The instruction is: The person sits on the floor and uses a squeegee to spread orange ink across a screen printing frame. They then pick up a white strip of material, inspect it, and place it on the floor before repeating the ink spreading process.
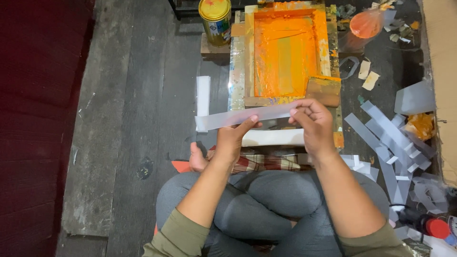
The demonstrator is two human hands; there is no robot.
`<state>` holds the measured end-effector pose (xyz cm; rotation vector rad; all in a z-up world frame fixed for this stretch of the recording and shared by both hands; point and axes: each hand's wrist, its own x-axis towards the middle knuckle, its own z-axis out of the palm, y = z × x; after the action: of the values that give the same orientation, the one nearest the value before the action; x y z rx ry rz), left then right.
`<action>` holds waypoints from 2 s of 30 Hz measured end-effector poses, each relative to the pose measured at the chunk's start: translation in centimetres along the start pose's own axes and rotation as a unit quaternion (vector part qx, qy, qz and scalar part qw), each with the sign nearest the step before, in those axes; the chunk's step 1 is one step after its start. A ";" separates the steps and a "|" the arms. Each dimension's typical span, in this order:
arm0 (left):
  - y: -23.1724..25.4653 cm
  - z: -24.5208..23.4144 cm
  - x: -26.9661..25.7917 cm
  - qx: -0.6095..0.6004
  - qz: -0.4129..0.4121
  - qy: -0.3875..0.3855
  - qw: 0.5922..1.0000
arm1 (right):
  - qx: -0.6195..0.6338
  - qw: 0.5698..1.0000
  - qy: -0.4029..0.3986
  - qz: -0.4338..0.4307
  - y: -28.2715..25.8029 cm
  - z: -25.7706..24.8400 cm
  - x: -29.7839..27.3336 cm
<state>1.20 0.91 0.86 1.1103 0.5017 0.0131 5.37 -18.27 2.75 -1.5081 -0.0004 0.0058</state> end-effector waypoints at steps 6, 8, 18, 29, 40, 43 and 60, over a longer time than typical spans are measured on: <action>-0.5 -0.7 0.5 -0.053 0.009 -0.010 0.998 | -0.004 0.999 0.039 -0.013 0.5 -1.5 0.8; -0.1 -1.2 0.9 -0.062 0.012 -0.008 0.998 | 0.001 0.999 0.046 -0.020 0.7 -1.4 1.0; -0.2 -1.0 0.6 -0.051 0.002 -0.014 0.999 | 0.027 0.999 -0.040 -0.019 1.1 0.3 -0.4; 0.0 -1.2 1.1 -0.084 0.054 -0.013 0.995 | 0.053 0.997 0.061 -0.010 2.9 -0.9 0.6; 1.4 -1.8 1.0 -0.090 0.106 0.025 0.990 | 0.060 0.992 0.109 -0.019 2.0 -1.2 0.6; 1.2 -2.6 1.7 -0.093 0.127 0.047 0.986 | 0.065 0.991 0.118 -0.024 2.2 -1.4 0.7; 2.1 -2.7 1.3 -0.141 0.119 0.067 0.981 | 0.118 0.987 0.106 0.001 1.0 -0.8 0.6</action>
<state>1.80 4.50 1.22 0.8876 0.4672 0.3604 5.92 -18.99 1.70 -1.2665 0.1672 -0.1476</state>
